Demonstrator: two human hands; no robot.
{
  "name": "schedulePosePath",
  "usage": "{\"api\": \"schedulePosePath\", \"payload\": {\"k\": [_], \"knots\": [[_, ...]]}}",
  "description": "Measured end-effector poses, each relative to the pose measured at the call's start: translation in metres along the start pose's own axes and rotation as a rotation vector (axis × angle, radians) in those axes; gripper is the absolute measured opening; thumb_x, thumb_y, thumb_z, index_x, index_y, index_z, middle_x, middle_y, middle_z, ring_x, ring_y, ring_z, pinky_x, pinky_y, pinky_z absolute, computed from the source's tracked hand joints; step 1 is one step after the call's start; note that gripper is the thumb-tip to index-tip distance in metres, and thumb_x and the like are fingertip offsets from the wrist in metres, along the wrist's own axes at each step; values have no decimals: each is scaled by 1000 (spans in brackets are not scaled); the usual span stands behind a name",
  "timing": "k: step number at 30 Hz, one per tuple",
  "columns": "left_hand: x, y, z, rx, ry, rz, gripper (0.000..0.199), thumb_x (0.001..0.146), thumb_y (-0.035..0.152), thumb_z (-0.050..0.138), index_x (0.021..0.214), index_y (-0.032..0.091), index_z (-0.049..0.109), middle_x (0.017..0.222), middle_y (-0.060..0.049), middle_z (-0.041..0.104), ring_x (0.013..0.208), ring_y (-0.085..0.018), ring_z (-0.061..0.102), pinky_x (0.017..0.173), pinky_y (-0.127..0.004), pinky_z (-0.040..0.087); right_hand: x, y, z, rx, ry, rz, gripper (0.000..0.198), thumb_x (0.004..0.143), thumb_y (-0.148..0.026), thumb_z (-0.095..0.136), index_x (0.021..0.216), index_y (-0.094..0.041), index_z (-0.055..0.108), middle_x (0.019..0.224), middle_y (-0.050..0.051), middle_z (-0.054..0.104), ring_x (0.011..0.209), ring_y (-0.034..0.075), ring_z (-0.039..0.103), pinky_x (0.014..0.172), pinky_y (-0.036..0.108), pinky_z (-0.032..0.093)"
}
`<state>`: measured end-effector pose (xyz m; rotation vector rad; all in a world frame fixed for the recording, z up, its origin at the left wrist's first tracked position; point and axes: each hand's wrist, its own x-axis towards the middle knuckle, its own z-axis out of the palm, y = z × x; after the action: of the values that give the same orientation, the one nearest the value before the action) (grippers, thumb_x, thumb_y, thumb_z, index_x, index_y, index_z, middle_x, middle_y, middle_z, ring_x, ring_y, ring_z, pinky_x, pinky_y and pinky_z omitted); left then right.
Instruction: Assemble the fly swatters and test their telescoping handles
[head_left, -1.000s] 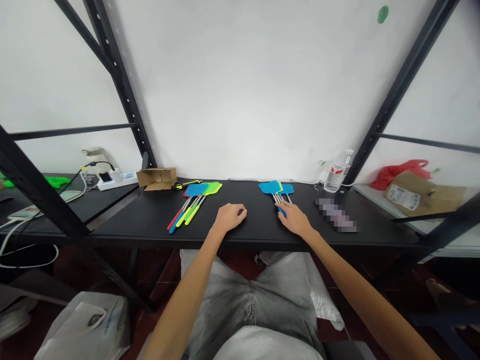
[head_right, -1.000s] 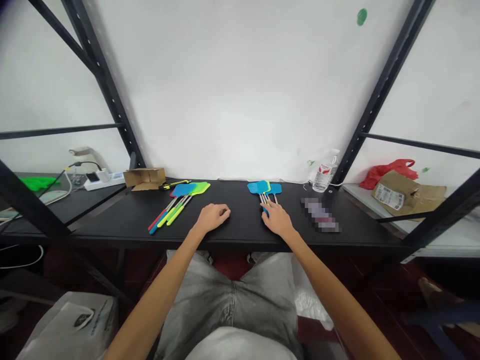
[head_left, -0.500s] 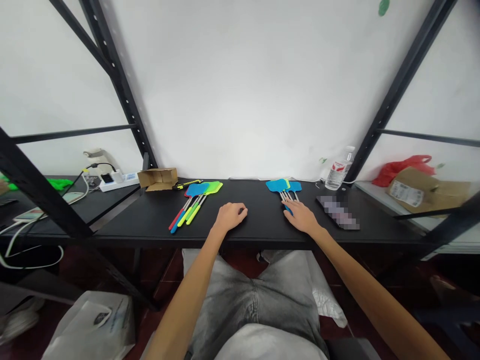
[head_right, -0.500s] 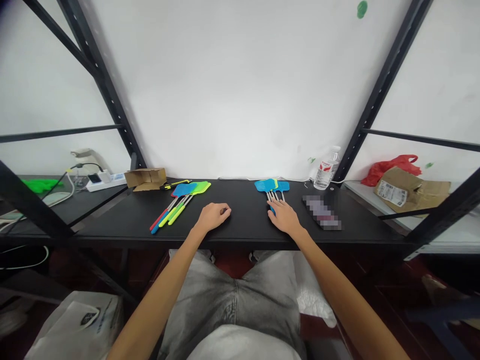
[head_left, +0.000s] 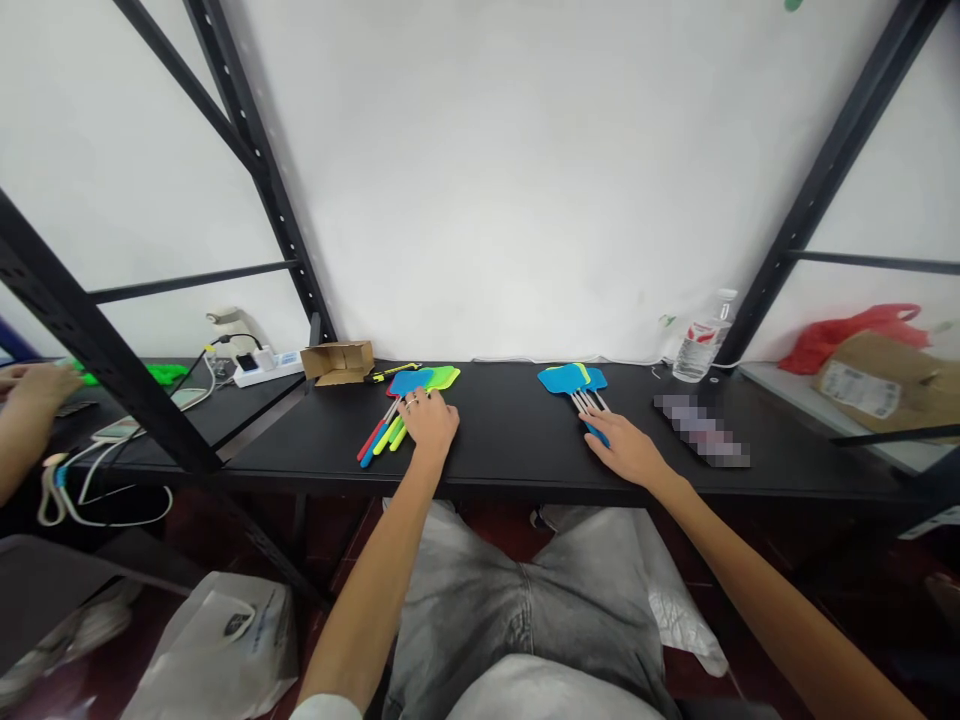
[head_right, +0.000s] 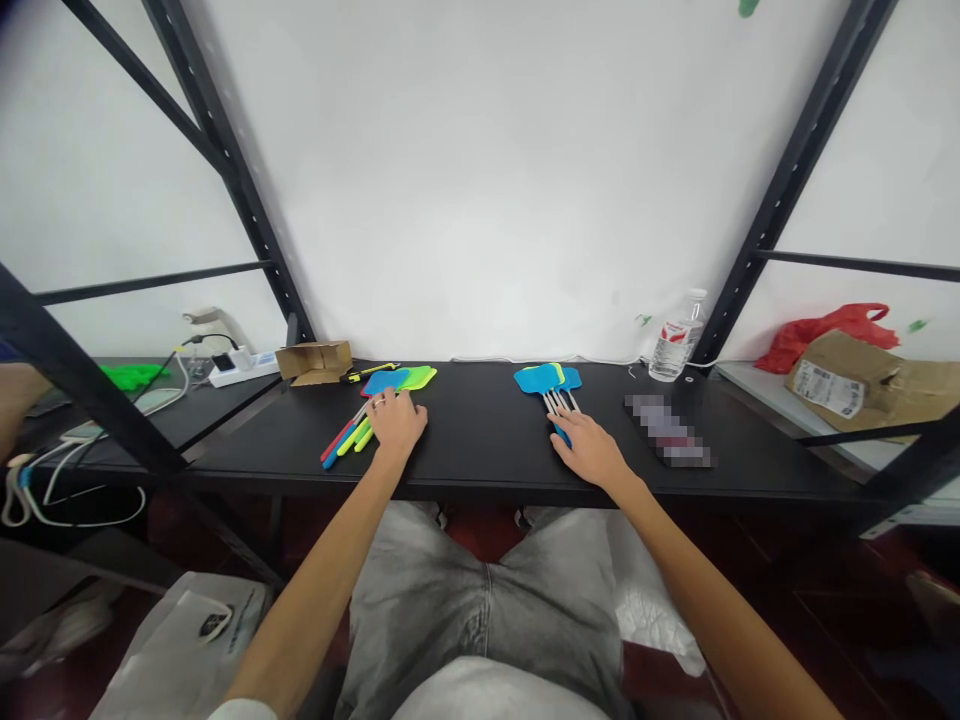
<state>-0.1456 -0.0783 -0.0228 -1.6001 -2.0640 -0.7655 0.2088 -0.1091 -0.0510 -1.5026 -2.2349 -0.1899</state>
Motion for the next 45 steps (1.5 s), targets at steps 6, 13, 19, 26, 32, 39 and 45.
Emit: {"api": "schedulePosePath", "payload": {"k": [6, 13, 19, 26, 32, 39, 45], "knots": [[5, -20, 9, 94, -82, -63, 35, 88, 31, 45, 102, 12, 70, 110, -18, 65, 108, -35, 55, 93, -50, 35, 1, -7, -5, 11, -3, 37, 46, 96, -37, 45, 137, -23, 59, 146, 7, 53, 131, 30, 50, 107, 46, 44], [6, -18, 4, 36, -131, -7, 36, 89, 16, 40, 108, 18, 71, 108, -16, 66, 107, -32, 56, 88, -44, 39, 0, -12, -11, 15, -4, 62, 46, 95, -37, 45, 136, -22, 60, 145, 7, 54, 130, 30, 51, 105, 46, 46], [7, -21, 2, 14, -107, -27, 37, 88, 13, 42, 113, 19, 69, 108, -16, 64, 106, -31, 56, 85, -41, 41, 0, -11, -10, 18, 1, 66, 45, 96, -37, 45, 136, -23, 60, 145, 6, 54, 130, 29, 51, 104, 45, 46], [12, -22, -1, -1, -75, -56, 37, 92, 15, 39, 115, 20, 68, 111, -15, 62, 106, -31, 57, 85, -40, 41, 1, -8, -7, 29, 19, 59, 45, 96, -39, 45, 135, -24, 61, 144, 6, 55, 129, 29, 52, 104, 44, 45], [2, -1, -23, -105, -46, 152, 42, 98, 22, 32, 132, 24, 57, 121, -14, 59, 109, -28, 56, 88, -37, 41, 1, -13, -14, 68, 189, 55, 42, 94, -40, 48, 126, -21, 67, 135, 10, 62, 130, 30, 50, 109, 47, 39], [-14, 35, -30, -258, -44, 359, 42, 102, 32, 26, 132, 24, 55, 118, -12, 63, 112, -26, 55, 96, -34, 39, 27, -93, -1, 720, 193, 129, 35, 95, -44, 49, 114, -24, 70, 104, 7, 75, 96, 24, 69, 88, 37, 54], [-11, 61, -23, -233, -155, 446, 42, 103, 43, 26, 125, 28, 58, 112, -9, 67, 109, -23, 59, 85, -30, 42, 97, -128, 36, 1398, 104, 406, 42, 85, -57, 61, 107, -21, 69, 93, 7, 74, 74, 17, 68, 54, 23, 53]]}}
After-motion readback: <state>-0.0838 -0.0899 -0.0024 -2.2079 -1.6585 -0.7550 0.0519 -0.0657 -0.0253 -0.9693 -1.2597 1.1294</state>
